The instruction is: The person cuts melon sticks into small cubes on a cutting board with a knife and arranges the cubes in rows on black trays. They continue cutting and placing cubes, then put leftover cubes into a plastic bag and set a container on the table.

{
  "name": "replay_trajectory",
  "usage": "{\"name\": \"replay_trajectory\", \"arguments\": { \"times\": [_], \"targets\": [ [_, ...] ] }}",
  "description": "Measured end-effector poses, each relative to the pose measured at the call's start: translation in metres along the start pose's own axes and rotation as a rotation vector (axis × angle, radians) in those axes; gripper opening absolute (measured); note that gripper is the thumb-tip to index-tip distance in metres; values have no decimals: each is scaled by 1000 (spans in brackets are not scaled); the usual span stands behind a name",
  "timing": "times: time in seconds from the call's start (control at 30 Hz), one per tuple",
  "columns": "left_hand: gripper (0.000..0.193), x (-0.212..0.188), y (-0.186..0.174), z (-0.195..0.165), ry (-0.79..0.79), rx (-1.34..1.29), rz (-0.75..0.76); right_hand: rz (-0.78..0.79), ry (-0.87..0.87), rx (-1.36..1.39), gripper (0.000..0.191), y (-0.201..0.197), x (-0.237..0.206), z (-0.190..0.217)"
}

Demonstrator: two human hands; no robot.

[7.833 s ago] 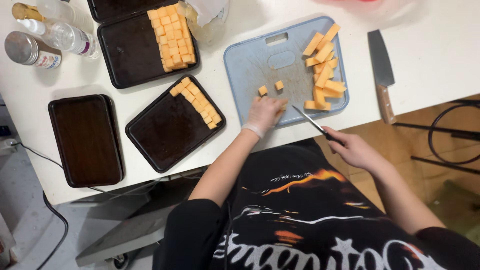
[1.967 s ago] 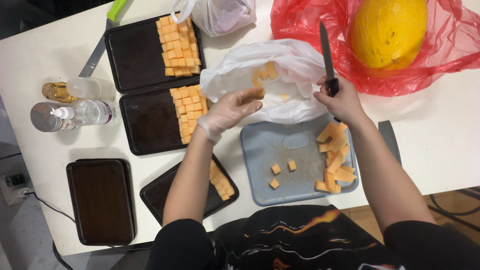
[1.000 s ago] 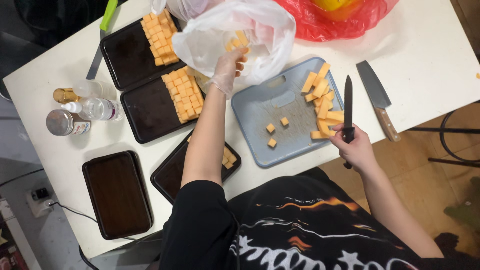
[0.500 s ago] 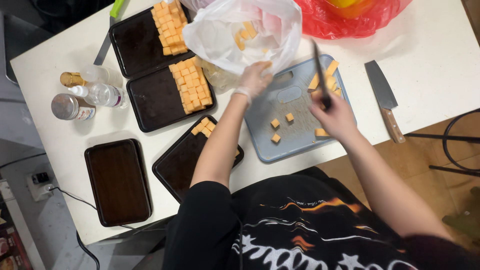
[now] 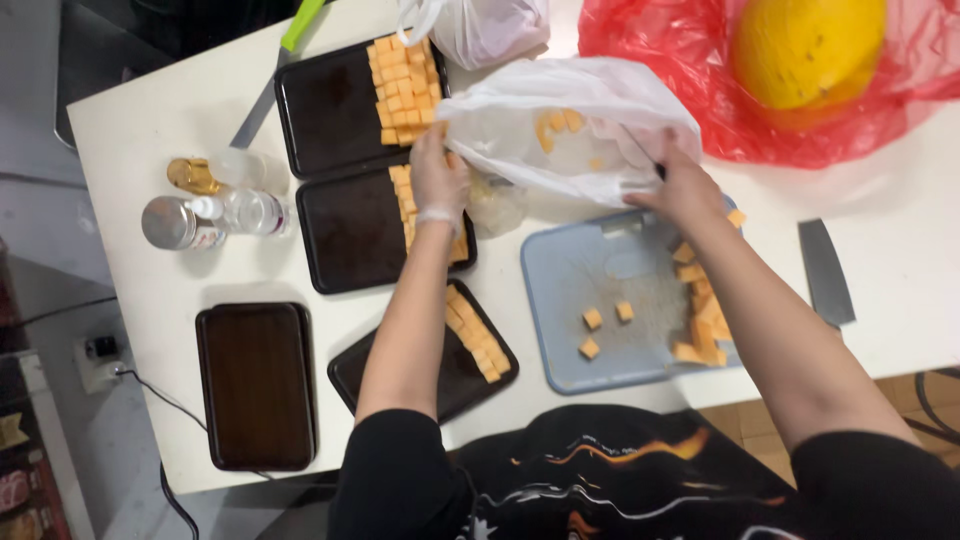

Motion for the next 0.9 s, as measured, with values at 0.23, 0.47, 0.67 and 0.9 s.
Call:
{"name": "replay_trajectory", "arguments": {
  "times": [0.23,0.47,0.67,0.9],
  "targets": [
    [54,60,56,27,-125,22,124,143,220,-30,137,20,-10,-44],
    [121,30,112,21,-285,558,756,145,227,-20,129,22,-12,-52],
    [125,43,99,6,-272,470,641,167,248,-39,133,20,-10,-53],
    [127,82,1,-51,47,-251,-31,176,250,-49,129,21,-11,-53]
  ]
}}
Point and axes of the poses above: each hand's wrist, its own x-axis towards the middle knuckle, its own y-axis out of the palm, z = x × y, the point moved 9 cm from there along x, towards the middle knuckle, and after that the axes turned 15 degrees about -x, right-handed, at the moved point
